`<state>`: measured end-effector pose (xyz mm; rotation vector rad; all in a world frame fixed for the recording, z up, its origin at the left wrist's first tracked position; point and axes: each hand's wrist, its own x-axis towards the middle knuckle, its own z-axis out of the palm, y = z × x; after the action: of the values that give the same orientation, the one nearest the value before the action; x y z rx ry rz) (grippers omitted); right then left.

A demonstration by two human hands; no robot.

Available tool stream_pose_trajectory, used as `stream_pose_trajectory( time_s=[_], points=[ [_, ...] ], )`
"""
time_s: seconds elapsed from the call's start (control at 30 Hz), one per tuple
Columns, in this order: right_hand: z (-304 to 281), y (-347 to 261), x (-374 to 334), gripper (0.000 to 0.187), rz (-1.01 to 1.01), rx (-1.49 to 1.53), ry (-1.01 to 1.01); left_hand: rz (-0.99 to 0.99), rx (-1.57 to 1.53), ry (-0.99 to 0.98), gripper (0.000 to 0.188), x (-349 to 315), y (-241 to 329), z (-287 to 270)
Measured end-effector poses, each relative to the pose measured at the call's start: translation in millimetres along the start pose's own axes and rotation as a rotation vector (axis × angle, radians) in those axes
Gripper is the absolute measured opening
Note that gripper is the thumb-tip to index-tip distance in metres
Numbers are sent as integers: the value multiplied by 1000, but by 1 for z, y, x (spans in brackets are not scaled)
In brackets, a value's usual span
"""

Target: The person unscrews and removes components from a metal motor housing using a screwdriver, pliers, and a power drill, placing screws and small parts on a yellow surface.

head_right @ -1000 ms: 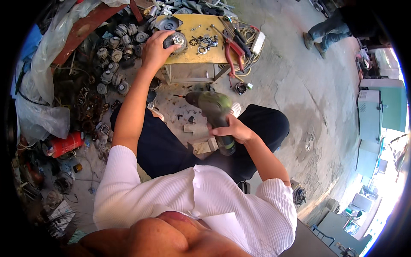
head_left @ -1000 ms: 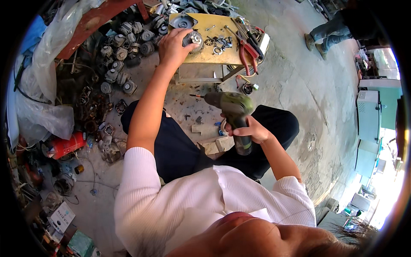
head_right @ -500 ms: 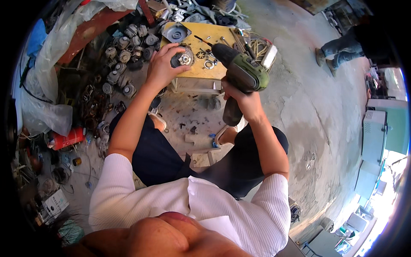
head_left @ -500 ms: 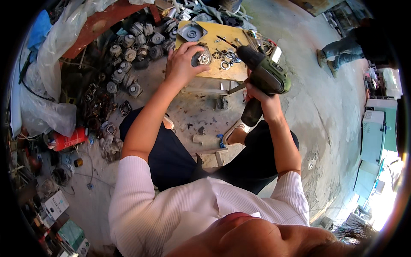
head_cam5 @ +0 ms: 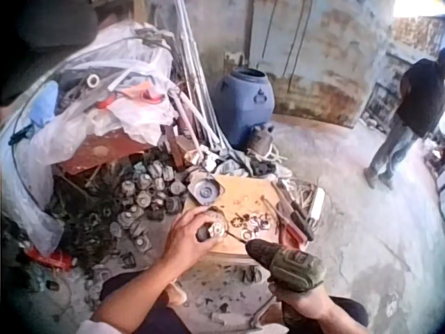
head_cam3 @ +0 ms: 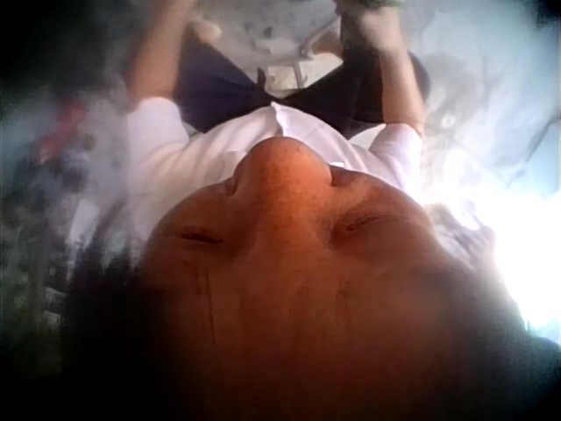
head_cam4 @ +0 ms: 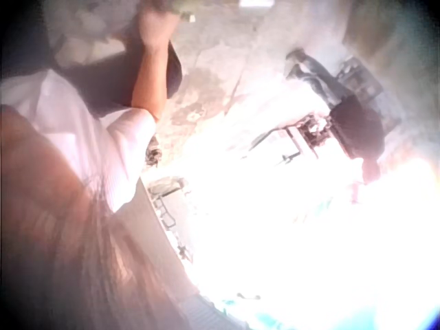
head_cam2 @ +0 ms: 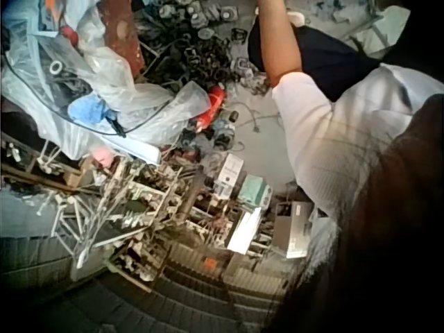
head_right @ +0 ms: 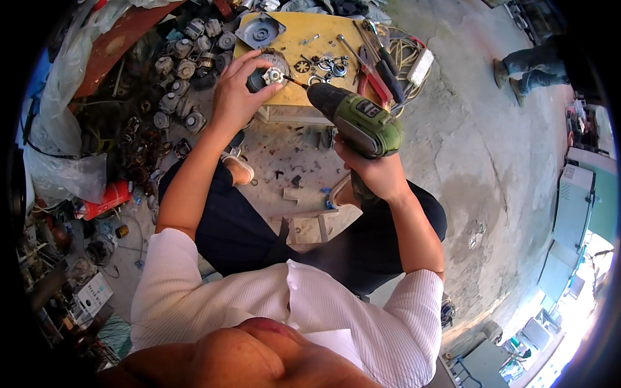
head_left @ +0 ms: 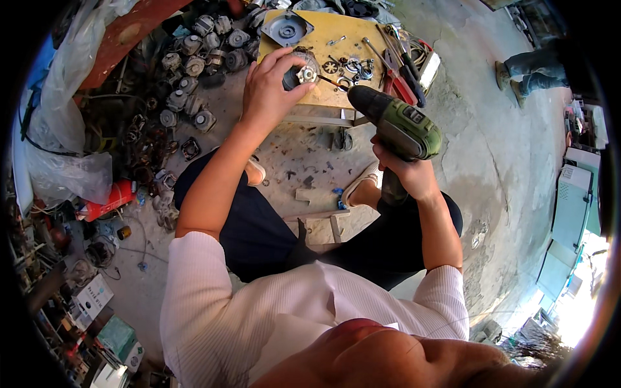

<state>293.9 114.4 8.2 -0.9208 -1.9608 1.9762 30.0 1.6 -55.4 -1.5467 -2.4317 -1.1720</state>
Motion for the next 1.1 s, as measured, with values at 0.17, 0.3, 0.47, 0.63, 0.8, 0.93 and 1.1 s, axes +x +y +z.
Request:
stream_pose_trajectory(
  time_s=[0.17, 0.3, 0.47, 0.63, 0.8, 0.93, 1.1],
  points=[
    [3, 1, 5, 23, 22, 24, -12, 8, 33, 15, 38, 1, 3, 1],
    [5, 4, 7, 24, 24, 35, -9, 1, 26, 12, 37, 0, 1, 1],
    [6, 3, 8, 24, 17, 52, -16, -3, 49, 1, 37, -1, 0, 2],
    [8, 1, 9, 23, 10, 42, -11, -9, 59, -1, 38, -1, -3, 5],
    [9, 1, 8, 21, 19, 21, -7, -16, 71, 3, 38, -2, -3, 6],
    [10, 3, 8, 20, -5, 9, -4, 5, 60, 4, 38, -1, -5, 4],
    [7, -7, 10, 20, 36, 13, -29, 36, 1, 40, 37, 0, -7, 4]
  ],
)
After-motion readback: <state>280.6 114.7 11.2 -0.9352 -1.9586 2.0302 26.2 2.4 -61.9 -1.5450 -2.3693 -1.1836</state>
